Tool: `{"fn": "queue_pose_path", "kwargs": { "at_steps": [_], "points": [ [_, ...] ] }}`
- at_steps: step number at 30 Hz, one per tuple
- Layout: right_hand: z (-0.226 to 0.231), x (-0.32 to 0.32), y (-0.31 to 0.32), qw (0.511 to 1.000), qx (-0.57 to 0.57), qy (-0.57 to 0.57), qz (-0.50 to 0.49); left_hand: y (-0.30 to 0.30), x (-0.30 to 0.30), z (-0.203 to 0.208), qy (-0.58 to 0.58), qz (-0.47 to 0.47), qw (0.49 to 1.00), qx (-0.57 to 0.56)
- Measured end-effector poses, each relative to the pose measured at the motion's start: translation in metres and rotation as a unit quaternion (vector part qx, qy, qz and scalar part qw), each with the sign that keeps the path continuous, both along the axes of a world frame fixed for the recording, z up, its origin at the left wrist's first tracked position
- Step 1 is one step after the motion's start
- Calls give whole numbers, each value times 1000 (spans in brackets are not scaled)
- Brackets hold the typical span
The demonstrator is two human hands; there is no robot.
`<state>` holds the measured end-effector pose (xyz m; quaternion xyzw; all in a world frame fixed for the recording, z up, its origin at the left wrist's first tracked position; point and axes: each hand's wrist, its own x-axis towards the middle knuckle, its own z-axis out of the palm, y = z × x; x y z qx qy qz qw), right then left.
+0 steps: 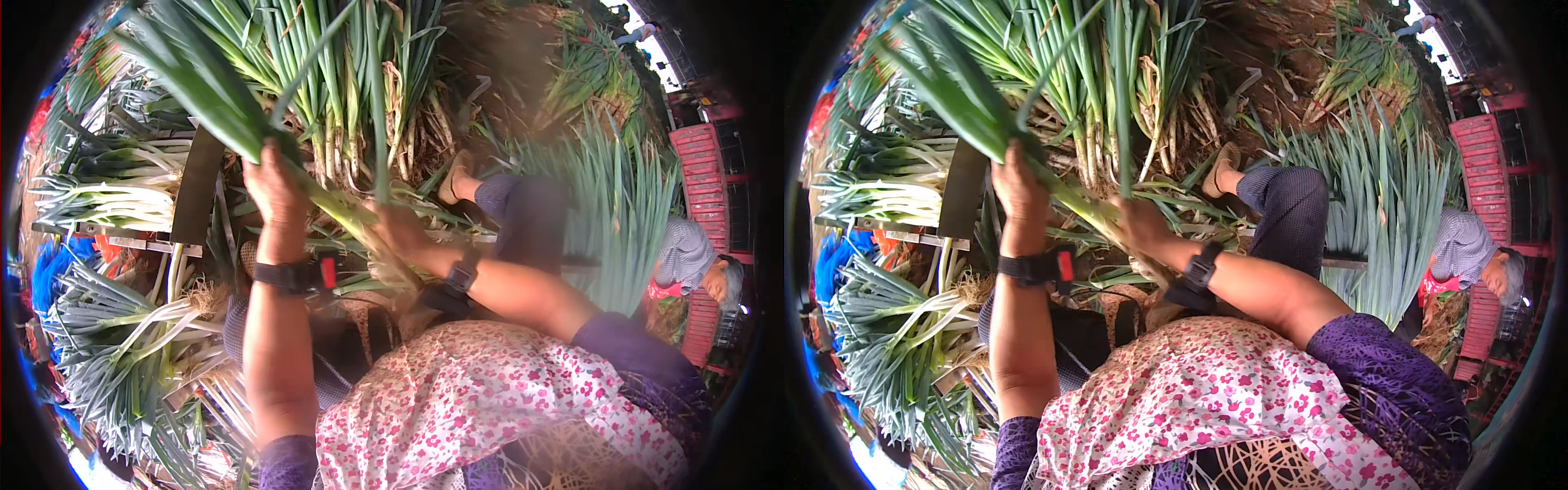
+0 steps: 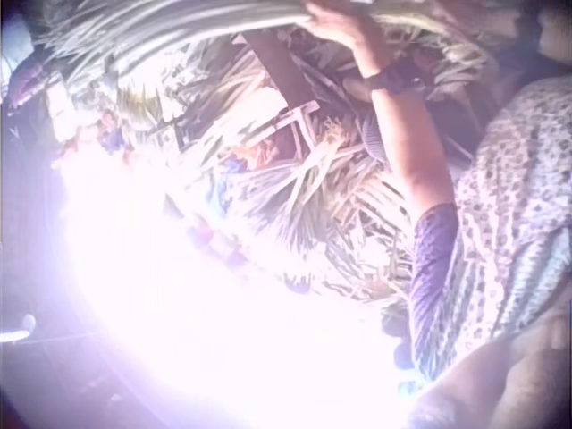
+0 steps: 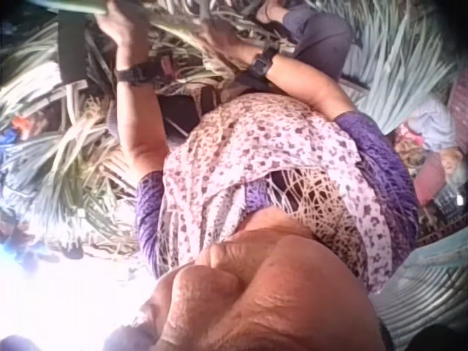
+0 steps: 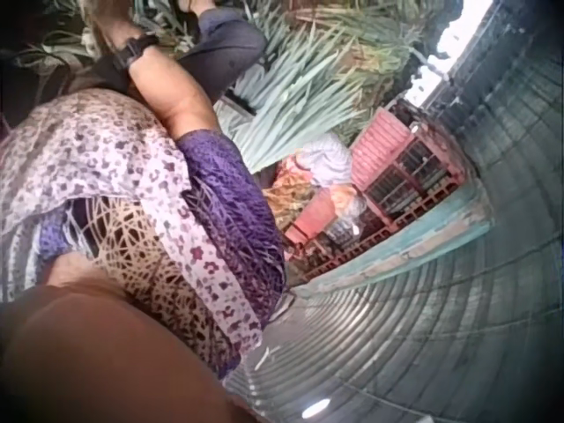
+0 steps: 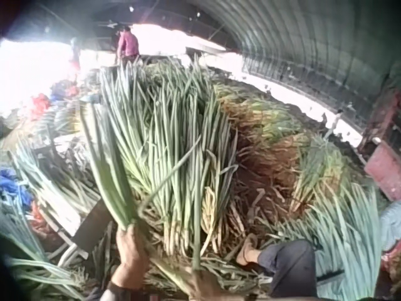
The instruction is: The person peels the outer layers from leeks by hand, trims the roots using a blade, and places the cleaned leeks onto a metal rack.
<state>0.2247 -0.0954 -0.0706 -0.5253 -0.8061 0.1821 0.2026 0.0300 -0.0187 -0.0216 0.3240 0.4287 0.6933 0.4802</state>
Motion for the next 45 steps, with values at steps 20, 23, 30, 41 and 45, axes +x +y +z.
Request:
{"fn": "queue_pose_path", "kwargs": {
  "at_steps": [20, 23, 30, 41, 45],
  "points": [
    [88, -41, 82, 864, -284, 380, 168, 6, 5, 3, -275, -206, 939, -27],
    [88, -47, 69, 938, -162, 267, 151, 8, 2, -3, -258, -164, 952, -27],
    [15, 35, 32, 882, -268, 284, -265, 10, -33, 4, -232, -51, 964, -122],
    [21, 48, 52, 936, -252, 241, -55, 4, -8, 37, -314, -198, 928, 16],
    [97, -45, 79, 851, -386, 351, -54, 6, 6, 39, -361, -198, 911, 9]
  ]
}}
